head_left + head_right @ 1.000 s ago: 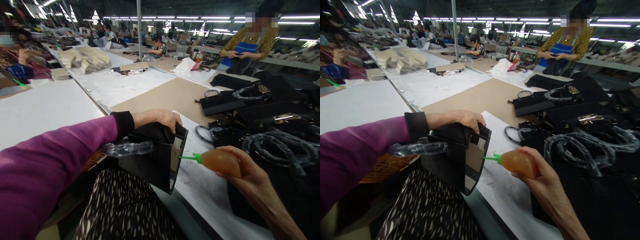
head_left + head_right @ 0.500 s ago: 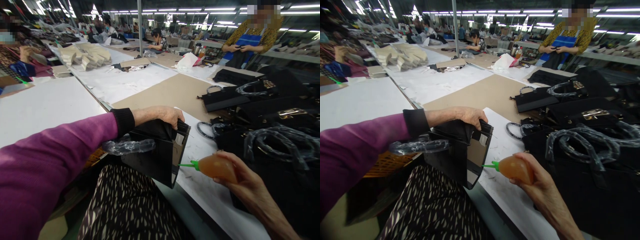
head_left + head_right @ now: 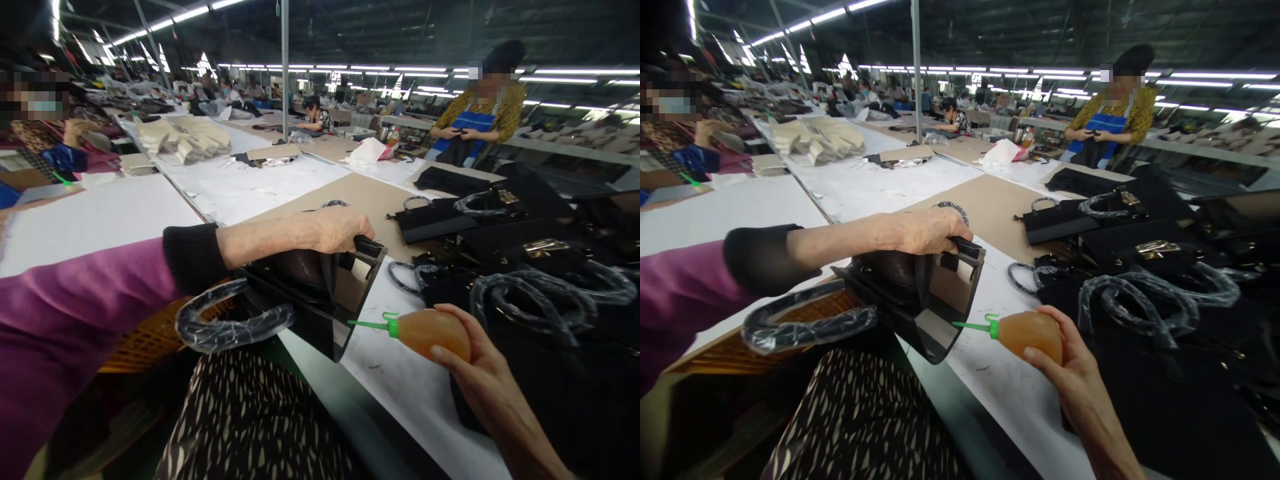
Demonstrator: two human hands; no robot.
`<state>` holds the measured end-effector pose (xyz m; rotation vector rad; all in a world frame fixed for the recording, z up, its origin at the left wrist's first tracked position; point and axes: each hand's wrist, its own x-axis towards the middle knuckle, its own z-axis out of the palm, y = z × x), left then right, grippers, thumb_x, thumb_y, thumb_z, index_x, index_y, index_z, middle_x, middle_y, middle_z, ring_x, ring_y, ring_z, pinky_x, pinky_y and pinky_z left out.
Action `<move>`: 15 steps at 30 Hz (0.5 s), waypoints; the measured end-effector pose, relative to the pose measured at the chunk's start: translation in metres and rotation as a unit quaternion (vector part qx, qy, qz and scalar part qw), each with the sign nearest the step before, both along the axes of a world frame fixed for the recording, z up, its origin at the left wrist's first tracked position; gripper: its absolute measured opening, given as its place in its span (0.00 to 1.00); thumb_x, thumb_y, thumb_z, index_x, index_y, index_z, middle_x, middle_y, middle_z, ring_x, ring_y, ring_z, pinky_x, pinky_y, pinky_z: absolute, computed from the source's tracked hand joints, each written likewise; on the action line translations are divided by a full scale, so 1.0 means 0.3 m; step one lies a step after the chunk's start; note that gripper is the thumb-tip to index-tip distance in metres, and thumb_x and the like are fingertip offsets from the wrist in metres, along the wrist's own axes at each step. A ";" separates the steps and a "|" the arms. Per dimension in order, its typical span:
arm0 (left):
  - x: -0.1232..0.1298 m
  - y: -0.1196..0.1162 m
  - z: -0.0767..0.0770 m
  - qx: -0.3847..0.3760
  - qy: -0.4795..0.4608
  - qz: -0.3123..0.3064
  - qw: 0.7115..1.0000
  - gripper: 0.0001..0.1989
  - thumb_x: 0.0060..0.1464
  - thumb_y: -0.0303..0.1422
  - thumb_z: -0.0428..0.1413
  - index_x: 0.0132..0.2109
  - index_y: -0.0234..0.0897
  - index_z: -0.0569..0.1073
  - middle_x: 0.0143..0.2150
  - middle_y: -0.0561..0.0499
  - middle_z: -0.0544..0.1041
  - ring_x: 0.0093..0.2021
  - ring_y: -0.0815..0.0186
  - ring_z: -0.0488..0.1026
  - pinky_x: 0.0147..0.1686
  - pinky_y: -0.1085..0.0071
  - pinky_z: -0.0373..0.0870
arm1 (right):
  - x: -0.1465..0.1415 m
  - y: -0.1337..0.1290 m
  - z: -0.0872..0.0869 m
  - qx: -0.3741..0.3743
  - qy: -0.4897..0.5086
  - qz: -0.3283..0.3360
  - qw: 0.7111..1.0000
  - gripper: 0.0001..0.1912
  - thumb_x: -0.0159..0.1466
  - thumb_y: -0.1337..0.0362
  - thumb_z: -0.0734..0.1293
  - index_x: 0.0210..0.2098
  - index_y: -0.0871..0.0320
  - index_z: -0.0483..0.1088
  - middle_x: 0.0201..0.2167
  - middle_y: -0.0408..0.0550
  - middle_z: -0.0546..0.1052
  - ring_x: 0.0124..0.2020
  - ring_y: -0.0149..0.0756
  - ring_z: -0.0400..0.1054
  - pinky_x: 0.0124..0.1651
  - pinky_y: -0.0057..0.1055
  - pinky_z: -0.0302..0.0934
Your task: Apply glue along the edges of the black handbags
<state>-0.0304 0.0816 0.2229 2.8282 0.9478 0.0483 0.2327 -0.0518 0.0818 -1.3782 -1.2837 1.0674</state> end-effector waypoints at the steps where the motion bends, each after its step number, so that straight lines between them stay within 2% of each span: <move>1: -0.008 -0.011 0.030 0.054 0.006 0.000 0.999 0.07 0.45 0.23 0.52 0.31 0.36 0.73 0.24 0.54 0.70 0.27 0.69 0.66 0.26 0.75 0.56 | -0.014 0.013 0.006 0.011 0.018 -0.008 1.000 0.33 0.51 0.57 0.73 0.54 0.48 0.60 0.47 0.44 0.69 0.43 0.39 0.66 0.40 0.24 0.64; 3: -0.024 -0.033 0.067 0.153 0.028 0.020 0.988 0.09 0.46 0.22 0.51 0.34 0.36 0.73 0.26 0.51 0.71 0.28 0.67 0.67 0.26 0.74 0.57 | -0.047 0.043 0.016 0.028 0.036 -0.018 0.999 0.32 0.52 0.57 0.73 0.53 0.48 0.60 0.48 0.44 0.69 0.44 0.39 0.65 0.41 0.23 0.63; 5: -0.038 -0.049 0.059 0.213 0.056 0.044 0.975 0.12 0.46 0.21 0.50 0.38 0.36 0.72 0.30 0.48 0.73 0.31 0.64 0.69 0.27 0.73 0.58 | -0.083 0.074 0.020 0.033 0.041 -0.025 0.998 0.31 0.51 0.56 0.73 0.53 0.49 0.60 0.46 0.44 0.70 0.43 0.38 0.66 0.40 0.24 0.64; 8: -0.064 -0.054 -0.033 0.229 0.096 0.063 0.967 0.15 0.45 0.21 0.52 0.42 0.36 0.70 0.34 0.46 0.73 0.35 0.60 0.70 0.29 0.70 0.62 | -0.127 0.117 -0.001 0.023 0.053 -0.038 0.998 0.34 0.50 0.55 0.73 0.53 0.50 0.58 0.41 0.44 0.72 0.39 0.40 0.67 0.40 0.29 0.65; 12: -0.098 -0.049 -0.183 0.216 0.097 0.085 0.968 0.13 0.48 0.22 0.52 0.42 0.37 0.69 0.36 0.45 0.72 0.38 0.57 0.68 0.30 0.68 0.64 | -0.153 0.170 -0.073 0.022 0.047 -0.043 0.998 0.35 0.51 0.54 0.72 0.54 0.50 0.57 0.41 0.45 0.71 0.40 0.43 0.67 0.42 0.36 0.65; 15: -0.111 -0.058 -0.222 0.219 0.066 0.087 0.970 0.10 0.51 0.24 0.50 0.41 0.37 0.68 0.37 0.46 0.71 0.39 0.57 0.67 0.30 0.68 0.65 | -0.156 0.203 -0.116 0.050 -0.037 -0.043 0.997 0.33 0.52 0.53 0.71 0.54 0.50 0.58 0.43 0.46 0.70 0.42 0.46 0.67 0.44 0.41 0.64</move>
